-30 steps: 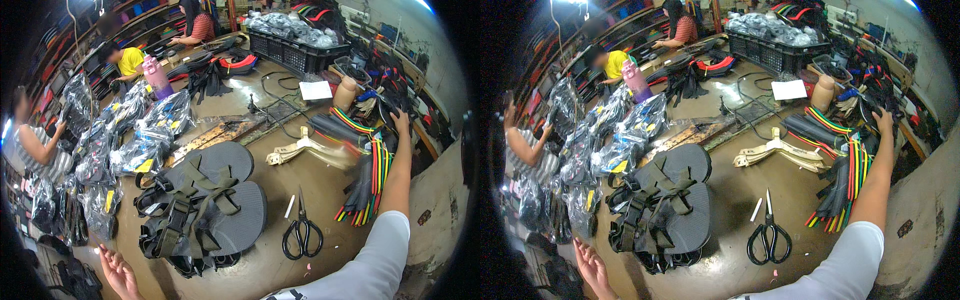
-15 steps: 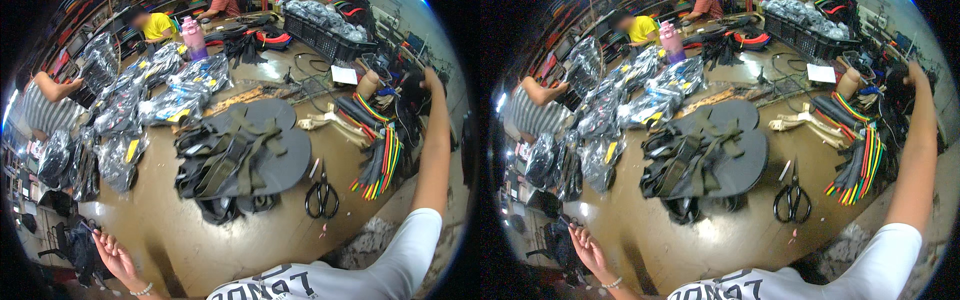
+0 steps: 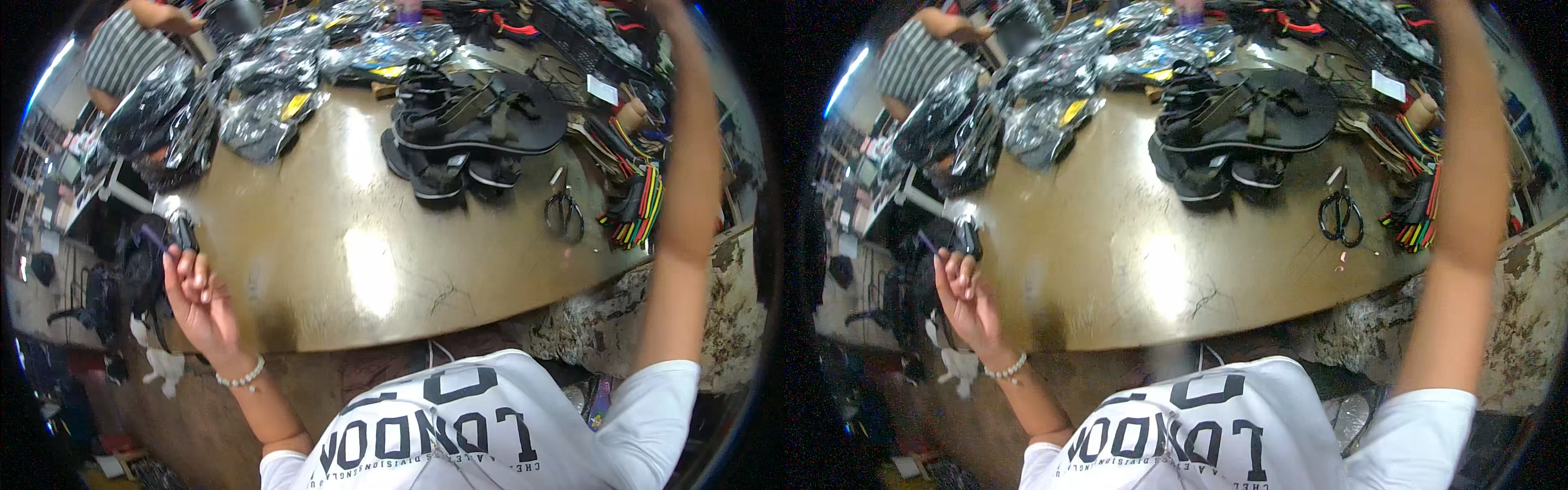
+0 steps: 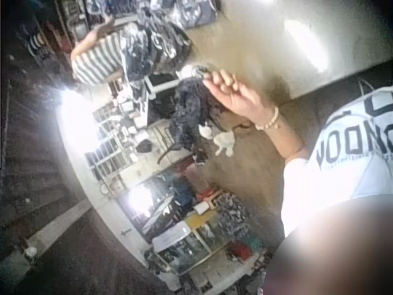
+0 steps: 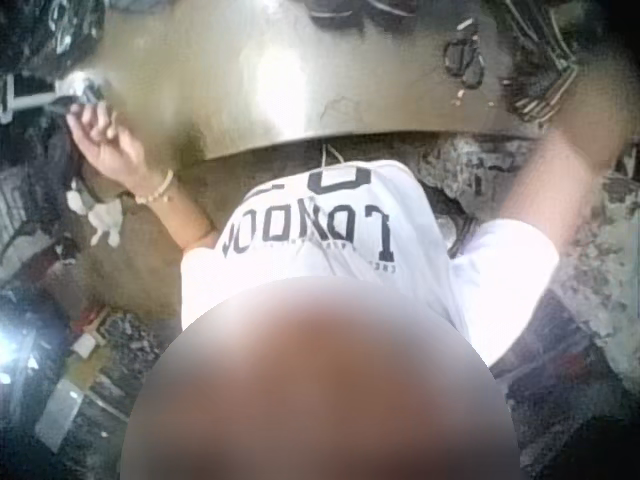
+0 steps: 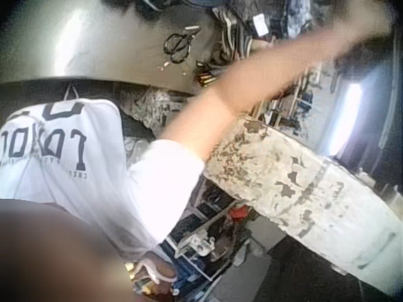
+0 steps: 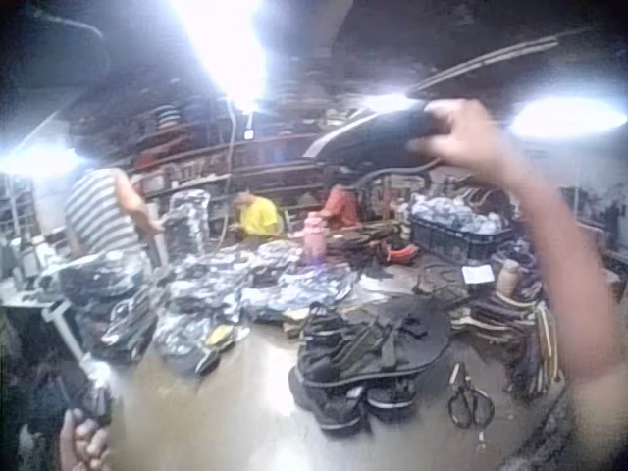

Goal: The person assembles black sandals by threading straps through buckles and securing them. They handle multiple sandals one at a time, adjusting and tightening the straps, then placing finished units into a pile on the table.

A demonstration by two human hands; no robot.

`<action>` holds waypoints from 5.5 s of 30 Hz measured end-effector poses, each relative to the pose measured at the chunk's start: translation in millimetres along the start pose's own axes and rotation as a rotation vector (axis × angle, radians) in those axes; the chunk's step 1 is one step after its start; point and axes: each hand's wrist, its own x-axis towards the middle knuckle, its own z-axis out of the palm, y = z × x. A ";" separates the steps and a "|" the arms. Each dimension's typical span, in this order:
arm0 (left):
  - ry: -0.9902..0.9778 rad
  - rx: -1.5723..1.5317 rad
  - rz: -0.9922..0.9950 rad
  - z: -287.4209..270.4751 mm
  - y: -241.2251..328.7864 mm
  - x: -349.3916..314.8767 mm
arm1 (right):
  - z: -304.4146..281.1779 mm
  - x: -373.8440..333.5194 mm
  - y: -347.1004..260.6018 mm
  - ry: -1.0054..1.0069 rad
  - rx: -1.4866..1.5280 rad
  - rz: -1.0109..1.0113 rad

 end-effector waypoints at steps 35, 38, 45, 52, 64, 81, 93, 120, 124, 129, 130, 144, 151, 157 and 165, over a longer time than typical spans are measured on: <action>0.038 1.006 0.169 -32.3 -144.0 -109.3 | 165.2 -348.3 -98.9 -0.513 0.271 0.148; 0.178 0.797 0.216 -42.0 -158.6 -95.0 | 137.5 -378.3 -122.0 -0.745 0.212 0.535; 0.016 0.771 0.014 -10.2 -187.7 -87.2 | 48.3 -413.5 -128.4 -0.887 0.106 0.270; -0.099 0.543 -0.447 30.4 -198.8 -130.3 | 55.4 -375.9 -152.9 -0.463 0.935 0.866; 0.000 2.247 0.612 -7.6 -98.7 -53.8 | 75.8 -353.4 -100.2 -0.376 1.199 1.094; -0.530 1.826 -0.196 0.6 -171.9 -46.8 | 132.7 -349.7 -121.1 -0.272 1.270 0.947; -0.669 1.968 -0.250 25.2 -180.0 -34.8 | 167.7 -357.0 -129.7 -0.112 1.165 0.980; -0.375 1.688 -0.008 -4.3 -189.4 -57.9 | 163.0 -355.9 -139.5 -0.237 0.697 0.608; -0.373 1.678 -0.035 -3.5 -188.2 -57.4 | 162.8 -356.4 -140.0 -0.239 0.691 0.588; -0.373 1.676 -0.043 -3.5 -188.0 -57.2 | 162.8 -355.0 -136.6 -0.289 0.689 0.537; -0.358 1.670 -0.063 -4.0 -188.2 -57.6 | 162.3 -354.2 -134.6 -0.270 0.798 0.667; -0.350 1.636 0.055 -8.7 -190.5 -60.6 | 163.4 -358.7 -132.9 -0.294 0.766 0.607; -0.294 1.575 0.168 4.7 -184.8 -58.4 | 163.3 -358.6 -133.8 -0.318 0.889 0.682; -1.170 1.584 -0.799 42.1 -151.0 -102.8 | 171.2 -360.9 -125.7 -0.260 1.092 0.915; -0.585 1.726 0.162 11.6 -197.2 -80.9 | 121.5 -364.4 -99.3 -0.115 1.164 1.050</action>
